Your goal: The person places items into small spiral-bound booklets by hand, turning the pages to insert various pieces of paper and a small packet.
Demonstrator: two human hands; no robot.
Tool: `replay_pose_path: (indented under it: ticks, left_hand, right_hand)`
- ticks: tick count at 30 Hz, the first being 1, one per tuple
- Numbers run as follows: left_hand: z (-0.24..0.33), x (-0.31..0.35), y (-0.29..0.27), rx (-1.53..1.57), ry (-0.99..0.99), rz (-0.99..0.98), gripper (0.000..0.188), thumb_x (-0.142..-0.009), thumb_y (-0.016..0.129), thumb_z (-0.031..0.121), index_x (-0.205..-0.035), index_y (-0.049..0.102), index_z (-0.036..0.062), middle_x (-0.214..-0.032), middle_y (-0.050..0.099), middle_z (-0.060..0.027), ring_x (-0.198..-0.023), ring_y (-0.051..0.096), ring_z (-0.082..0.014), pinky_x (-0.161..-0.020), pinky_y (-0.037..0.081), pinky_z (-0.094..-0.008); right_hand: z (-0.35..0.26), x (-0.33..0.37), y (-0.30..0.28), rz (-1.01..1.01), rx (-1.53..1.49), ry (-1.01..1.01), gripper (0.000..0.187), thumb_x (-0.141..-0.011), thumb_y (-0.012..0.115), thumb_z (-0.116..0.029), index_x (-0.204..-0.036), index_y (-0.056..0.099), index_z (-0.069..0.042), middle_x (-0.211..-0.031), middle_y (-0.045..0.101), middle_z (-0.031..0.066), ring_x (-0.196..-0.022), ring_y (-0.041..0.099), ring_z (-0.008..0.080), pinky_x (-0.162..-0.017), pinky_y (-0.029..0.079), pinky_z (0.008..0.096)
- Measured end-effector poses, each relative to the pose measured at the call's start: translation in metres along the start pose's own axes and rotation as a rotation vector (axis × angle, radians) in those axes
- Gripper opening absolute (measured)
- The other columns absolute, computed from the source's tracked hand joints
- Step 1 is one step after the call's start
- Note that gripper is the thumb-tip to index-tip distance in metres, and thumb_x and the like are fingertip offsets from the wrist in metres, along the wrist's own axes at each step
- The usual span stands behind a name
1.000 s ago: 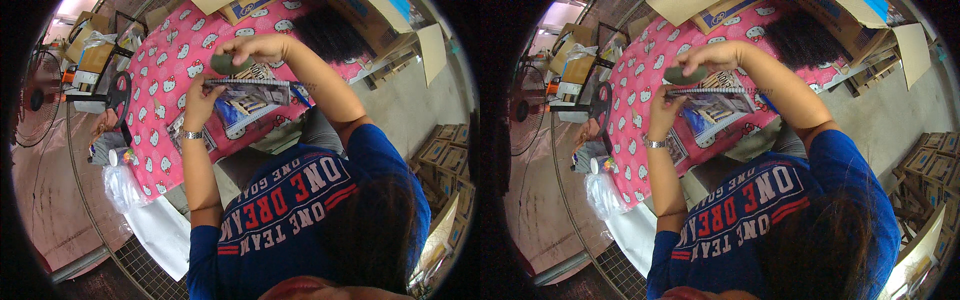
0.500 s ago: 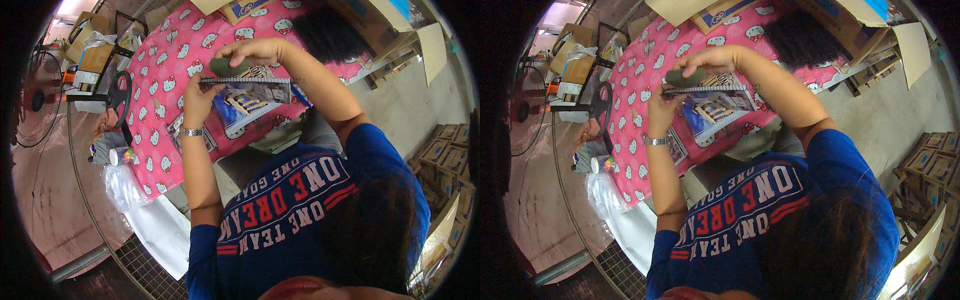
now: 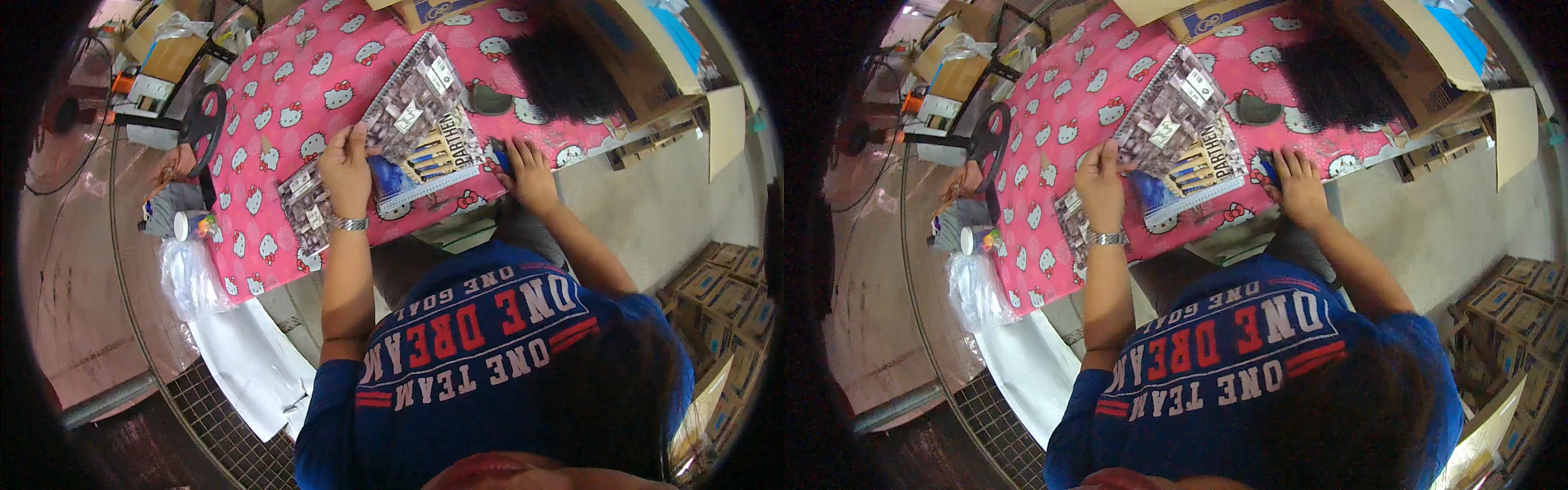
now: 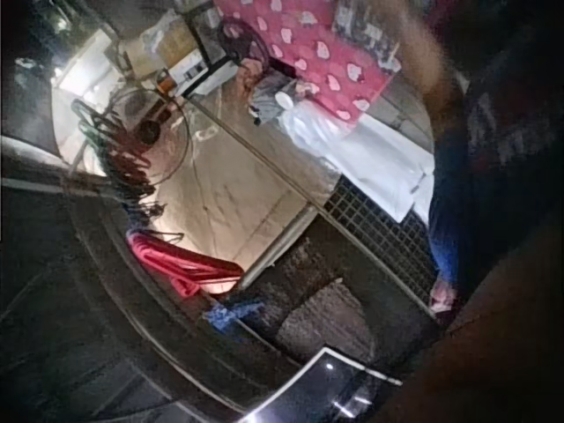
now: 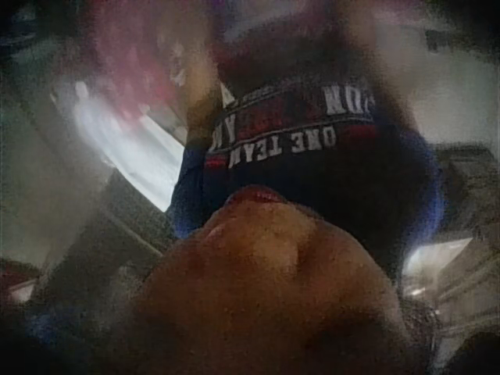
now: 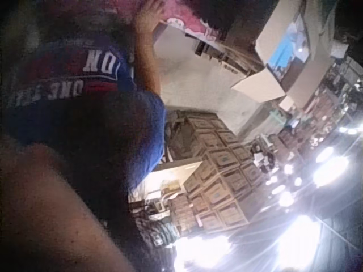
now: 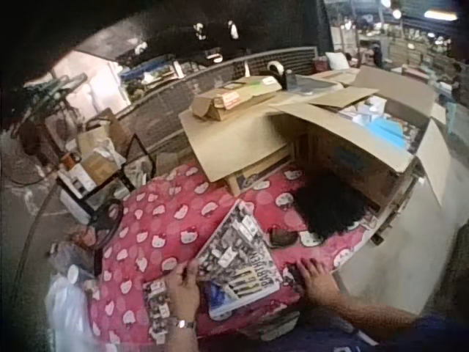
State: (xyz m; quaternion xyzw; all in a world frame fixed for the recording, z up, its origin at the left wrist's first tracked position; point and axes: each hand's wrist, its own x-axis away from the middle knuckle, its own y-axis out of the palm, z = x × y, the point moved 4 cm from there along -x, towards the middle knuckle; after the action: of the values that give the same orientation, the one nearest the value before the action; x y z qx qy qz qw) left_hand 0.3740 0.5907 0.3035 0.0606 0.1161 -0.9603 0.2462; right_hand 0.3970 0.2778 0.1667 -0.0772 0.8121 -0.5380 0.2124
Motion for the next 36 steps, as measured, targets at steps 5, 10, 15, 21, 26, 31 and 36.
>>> replay_pose_path:
  ticks: [5,10,15,21,26,31,36]
  left_hand:
    - [0.005,-0.002,0.016,0.019,0.134,0.063,0.023,-0.092,0.066,0.013,-0.109,0.064,-0.0041,-0.084,0.068,-0.0062,-0.068,0.065,-0.0113,-0.058,0.054,-0.024]
    - [-0.001,-0.001,0.013,-0.012,0.093,0.021,0.022,-0.092,0.066,0.009,-0.111,0.066,-0.002,-0.084,0.068,-0.0059,-0.067,0.063,-0.0091,-0.058,0.053,-0.0237]
    - [-0.004,0.004,0.01,-0.124,0.139,0.025,0.019,-0.089,0.062,0.001,-0.106,0.068,-0.0029,-0.08,0.068,-0.005,-0.065,0.062,-0.0091,-0.059,0.05,-0.0247]
    - [-0.001,0.01,0.009,-0.162,0.217,0.067,0.02,-0.086,0.062,-0.002,-0.104,0.068,-0.0042,-0.079,0.068,-0.0055,-0.066,0.062,-0.009,-0.06,0.049,-0.0251]
    - [0.01,0.01,0.013,-0.29,0.313,0.08,0.021,-0.084,0.063,-0.003,-0.104,0.07,-0.0019,-0.082,0.069,-0.0103,-0.068,0.063,-0.0109,-0.061,0.049,-0.0271]
    - [0.019,0.017,0.005,-0.397,0.494,0.141,0.019,-0.083,0.068,0.0,-0.102,0.07,-0.0003,-0.083,0.069,-0.0102,-0.067,0.061,-0.0119,-0.061,0.048,-0.0269]
    - [0.048,0.008,-0.05,-0.411,0.444,0.23,0.02,-0.078,0.07,-0.001,-0.098,0.069,0.0015,-0.083,0.068,-0.006,-0.071,0.061,-0.0109,-0.064,0.048,-0.0261]
  right_hand:
    - [0.012,-0.013,-0.005,0.007,-0.452,0.247,0.061,-0.078,0.07,-0.023,-0.131,0.052,0.0,-0.126,0.054,0.0226,-0.117,0.05,0.0385,-0.098,0.041,0.0483]
    - [-0.105,-0.066,-0.093,0.164,-0.601,-0.231,0.062,-0.073,0.073,-0.021,-0.13,0.056,-0.006,-0.119,0.057,0.017,-0.111,0.051,0.0365,-0.097,0.04,0.0466]
    - [-0.15,-0.085,-0.095,0.166,-0.492,-0.41,0.063,-0.071,0.074,-0.027,-0.129,0.058,-0.009,-0.119,0.057,0.0136,-0.107,0.052,0.0345,-0.095,0.041,0.0458]
    - [-0.154,-0.087,-0.104,0.145,-0.445,-0.449,0.061,-0.07,0.073,-0.028,-0.127,0.06,-0.008,-0.116,0.058,0.0125,-0.105,0.053,0.0331,-0.092,0.043,0.0447]
    - [-0.15,-0.083,-0.095,0.031,-0.613,-0.418,0.051,-0.078,0.07,-0.022,-0.126,0.061,-0.006,-0.11,0.063,0.0116,-0.096,0.06,0.0255,-0.079,0.049,0.0356]
    - [-0.152,-0.073,-0.073,-0.805,-1.568,0.255,0.047,-0.084,0.071,-0.02,-0.127,0.059,-0.004,-0.113,0.064,0.0114,-0.096,0.06,0.0136,-0.081,0.05,0.032]
    - [-0.128,-0.062,-0.102,-0.262,-1.002,-0.371,0.053,-0.076,0.073,-0.014,-0.125,0.059,-0.002,-0.112,0.066,0.0152,-0.105,0.064,0.0236,-0.094,0.048,0.0333]
